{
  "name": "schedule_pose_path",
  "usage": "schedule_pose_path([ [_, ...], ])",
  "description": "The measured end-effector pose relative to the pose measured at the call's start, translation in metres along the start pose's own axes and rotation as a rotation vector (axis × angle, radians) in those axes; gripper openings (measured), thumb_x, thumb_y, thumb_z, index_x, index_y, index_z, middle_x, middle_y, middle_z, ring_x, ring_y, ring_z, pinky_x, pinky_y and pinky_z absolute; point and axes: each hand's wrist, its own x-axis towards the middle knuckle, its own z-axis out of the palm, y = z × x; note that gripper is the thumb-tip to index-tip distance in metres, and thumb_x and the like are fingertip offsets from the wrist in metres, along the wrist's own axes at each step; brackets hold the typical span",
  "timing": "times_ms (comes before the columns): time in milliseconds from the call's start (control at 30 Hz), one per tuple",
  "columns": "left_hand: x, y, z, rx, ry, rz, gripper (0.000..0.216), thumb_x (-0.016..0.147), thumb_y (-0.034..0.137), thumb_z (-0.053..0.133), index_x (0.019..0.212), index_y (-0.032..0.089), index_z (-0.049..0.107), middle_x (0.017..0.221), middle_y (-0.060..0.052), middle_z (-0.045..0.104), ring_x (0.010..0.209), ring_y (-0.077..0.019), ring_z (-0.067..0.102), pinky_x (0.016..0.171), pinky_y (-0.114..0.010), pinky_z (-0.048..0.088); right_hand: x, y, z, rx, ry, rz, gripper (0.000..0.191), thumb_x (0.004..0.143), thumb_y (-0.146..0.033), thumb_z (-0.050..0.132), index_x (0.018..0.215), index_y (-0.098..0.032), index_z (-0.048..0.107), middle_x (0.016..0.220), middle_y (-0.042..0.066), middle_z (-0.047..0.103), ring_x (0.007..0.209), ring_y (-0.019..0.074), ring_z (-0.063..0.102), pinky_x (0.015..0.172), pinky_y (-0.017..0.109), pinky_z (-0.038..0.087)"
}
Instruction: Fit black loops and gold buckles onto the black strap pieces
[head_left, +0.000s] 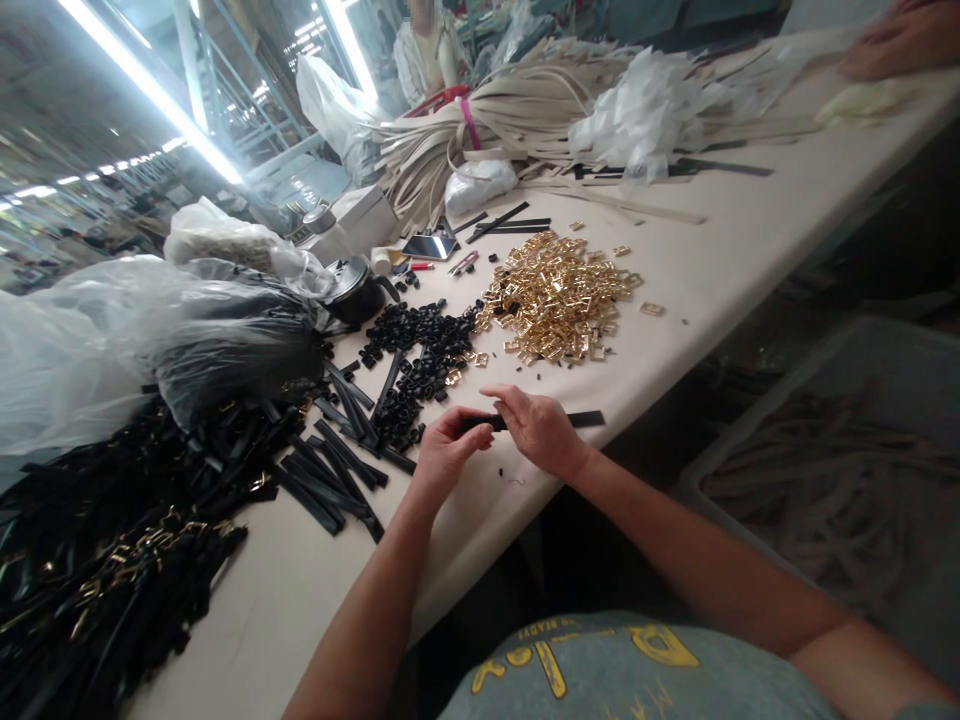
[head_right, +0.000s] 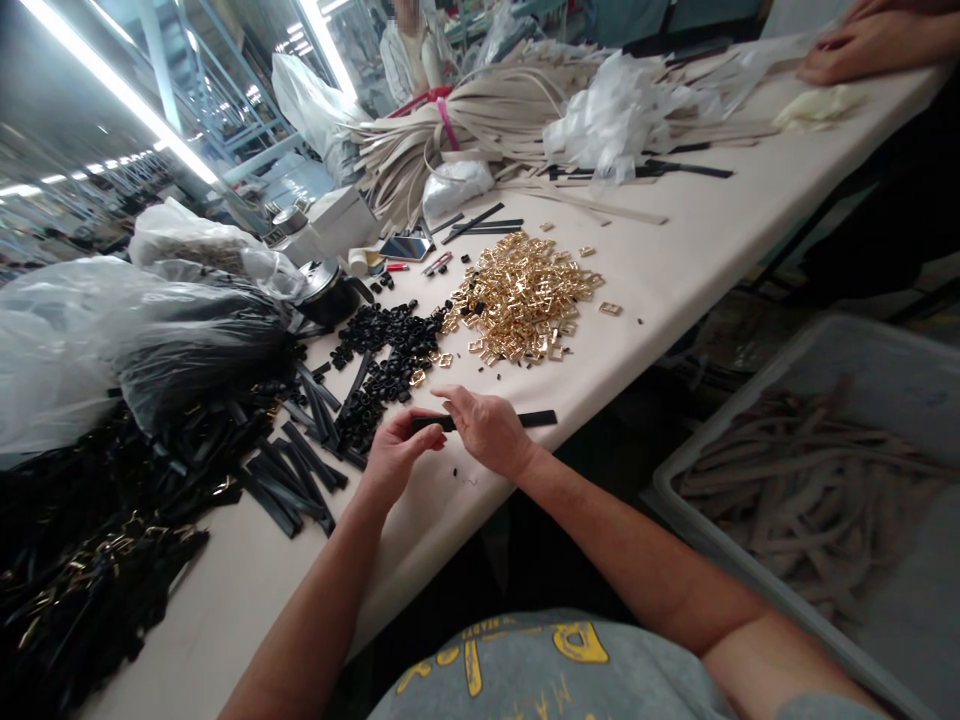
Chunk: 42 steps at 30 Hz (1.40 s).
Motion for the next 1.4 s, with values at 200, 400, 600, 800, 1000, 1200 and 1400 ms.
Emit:
schedule_pose_path([
  [200,-0.001,-0.001,-0.011,0.107,0.062,0.075,0.028,0.068,0.038,0.079,0.077,0.015,0.066,0.056,0.002,0.059,0.05,-0.0088,0.053,0.051,-0.022,0.043,0.003,-0.001,-0.005,0.031,-0.11,-0.119,0.032,0.095,-0.047,0.05,0.09,-0.018,0.065,0.082,0.005,0.07,0.073,0.0173,0.065,0.066,0.026,0.042],
  [400,-0.002,0.005,-0.014,0.123,0.015,0.027,0.027,0.07,0.038,0.075,0.076,0.015,0.065,0.054,0.002,0.058,0.049,-0.0088,0.052,0.051,-0.021,0.041,0.001,0.002,0.0,-0.058,-0.125,-0.133,0.03,0.09,-0.045,0.059,0.079,-0.018,0.063,0.071,0.002,0.065,0.062,0.0141,0.058,0.06,0.026,0.034],
  [600,-0.005,0.01,-0.017,0.125,0.056,0.024,0.023,0.071,0.036,0.074,0.074,0.015,0.064,0.055,0.002,0.058,0.051,-0.0091,0.053,0.051,-0.021,0.042,0.0,-0.002,0.002,-0.18,-0.079,-0.153,0.021,0.085,-0.033,0.06,0.07,-0.019,0.059,0.063,0.001,0.062,0.056,0.0134,0.053,0.057,0.027,0.03],
  [800,-0.001,0.013,-0.016,0.1,0.074,0.041,0.022,0.072,0.036,0.073,0.076,0.016,0.065,0.059,0.001,0.062,0.051,-0.0088,0.053,0.051,-0.021,0.042,0.001,-0.004,-0.001,-0.147,-0.039,-0.141,0.018,0.089,-0.035,0.058,0.082,-0.018,0.061,0.074,0.004,0.065,0.064,0.0165,0.059,0.06,0.028,0.037],
  [1000,0.002,0.012,-0.015,0.059,0.041,0.025,0.022,0.072,0.036,0.074,0.075,0.015,0.066,0.06,0.001,0.062,0.05,-0.0082,0.052,0.051,-0.021,0.04,0.001,-0.003,-0.002,-0.086,-0.033,-0.167,0.02,0.094,-0.036,0.056,0.102,-0.019,0.062,0.09,0.006,0.068,0.079,0.0186,0.064,0.068,0.028,0.044],
  [1200,0.003,0.008,-0.017,0.025,0.011,0.003,0.022,0.073,0.036,0.073,0.074,0.015,0.066,0.059,0.001,0.061,0.049,-0.0073,0.05,0.05,-0.021,0.038,-0.001,-0.001,-0.001,-0.071,-0.032,-0.195,0.018,0.094,-0.033,0.056,0.1,-0.018,0.063,0.088,0.006,0.067,0.078,0.0178,0.063,0.066,0.027,0.045],
  [1400,0.004,0.009,-0.02,0.01,-0.04,-0.049,0.026,0.072,0.039,0.075,0.071,0.015,0.065,0.057,0.001,0.06,0.047,-0.0067,0.047,0.046,-0.02,0.034,-0.002,-0.001,0.001,-0.069,-0.052,-0.207,0.016,0.094,-0.026,0.054,0.104,-0.018,0.064,0.089,0.007,0.066,0.078,0.018,0.063,0.066,0.027,0.045],
])
